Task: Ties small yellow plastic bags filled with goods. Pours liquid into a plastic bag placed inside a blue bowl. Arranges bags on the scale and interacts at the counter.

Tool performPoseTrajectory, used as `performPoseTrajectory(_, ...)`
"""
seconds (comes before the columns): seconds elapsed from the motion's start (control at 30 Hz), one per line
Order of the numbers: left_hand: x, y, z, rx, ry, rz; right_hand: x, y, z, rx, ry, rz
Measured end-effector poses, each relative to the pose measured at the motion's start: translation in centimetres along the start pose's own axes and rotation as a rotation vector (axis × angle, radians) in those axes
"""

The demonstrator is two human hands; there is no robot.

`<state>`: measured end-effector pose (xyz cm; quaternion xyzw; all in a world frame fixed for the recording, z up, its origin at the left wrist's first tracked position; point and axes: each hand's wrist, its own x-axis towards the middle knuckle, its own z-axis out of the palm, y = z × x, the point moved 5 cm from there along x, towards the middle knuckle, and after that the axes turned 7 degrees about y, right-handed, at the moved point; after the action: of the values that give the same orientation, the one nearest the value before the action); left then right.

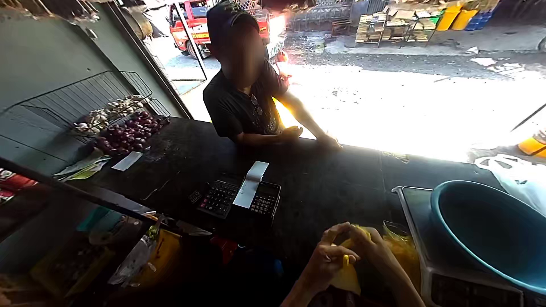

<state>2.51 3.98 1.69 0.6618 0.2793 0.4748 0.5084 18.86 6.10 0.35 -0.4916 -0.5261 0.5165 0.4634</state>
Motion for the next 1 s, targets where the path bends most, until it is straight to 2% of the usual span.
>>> performPoseTrajectory(0.07, -0.7, -3.6, -0.2, -0.170, 0.147, -0.052, -2.3, 1.4, 1.0, 0.034, 0.076, 0.016)
performPoseTrajectory(0.13, -0.6, -6.3, -1.0, -0.285, 0.226, -0.085, -2.5, 2.6, 2.7, 0.194, 0.132, 0.082)
performPoseTrajectory(0.2, 0.3, -8.5, -1.2, -0.366, 0.256, -0.168, -0.1, 2.3, 3.1, 0.216, 0.160, 0.115)
performPoseTrajectory(0.27, 1.4, -9.9, -0.9, -0.387, 0.293, -0.254, 3.1, 1.1, 2.6, 0.092, 0.136, 0.150)
performPoseTrajectory(0.33, 2.5, -10.4, -1.1, -0.363, 0.366, -0.311, 5.4, 0.3, 2.6, -0.012, 0.141, 0.161)
performPoseTrajectory(0.4, 3.4, -10.5, -1.7, -0.317, 0.419, -0.348, 5.7, -0.1, 3.0, -0.074, 0.222, 0.104)
performPoseTrajectory(0.5, 3.5, -10.5, -2.0, -0.275, 0.531, -0.438, 2.9, 0.5, 4.2, -0.376, 0.408, -0.009)
performPoseTrajectory(0.57, 3.3, -10.5, -2.0, -0.286, 0.622, -0.498, 1.6, 1.8, 5.6, -0.608, 0.457, -0.125)
performPoseTrajectory(0.63, 2.3, -10.9, -2.1, -0.331, 0.715, -0.563, 1.4, 3.0, 6.9, -0.723, 0.479, -0.236)
performPoseTrajectory(0.7, 1.8, -11.0, -2.5, -0.396, 0.807, -0.604, 1.9, 3.3, 7.3, -0.733, 0.452, -0.271)
performPoseTrajectory(0.8, 0.9, -10.0, -2.5, -0.463, 0.869, -0.630, 1.7, 4.1, 7.7, -0.697, 0.373, -0.204)
performPoseTrajectory(0.9, 0.5, -9.9, -2.2, -0.514, 0.866, -0.643, 1.2, 4.9, 8.1, -0.636, 0.492, -0.226)
performPoseTrajectory(1.0, 0.3, -9.7, -2.4, -0.538, 0.835, -0.647, 1.6, 4.8, 8.0, -0.513, 0.548, -0.128)
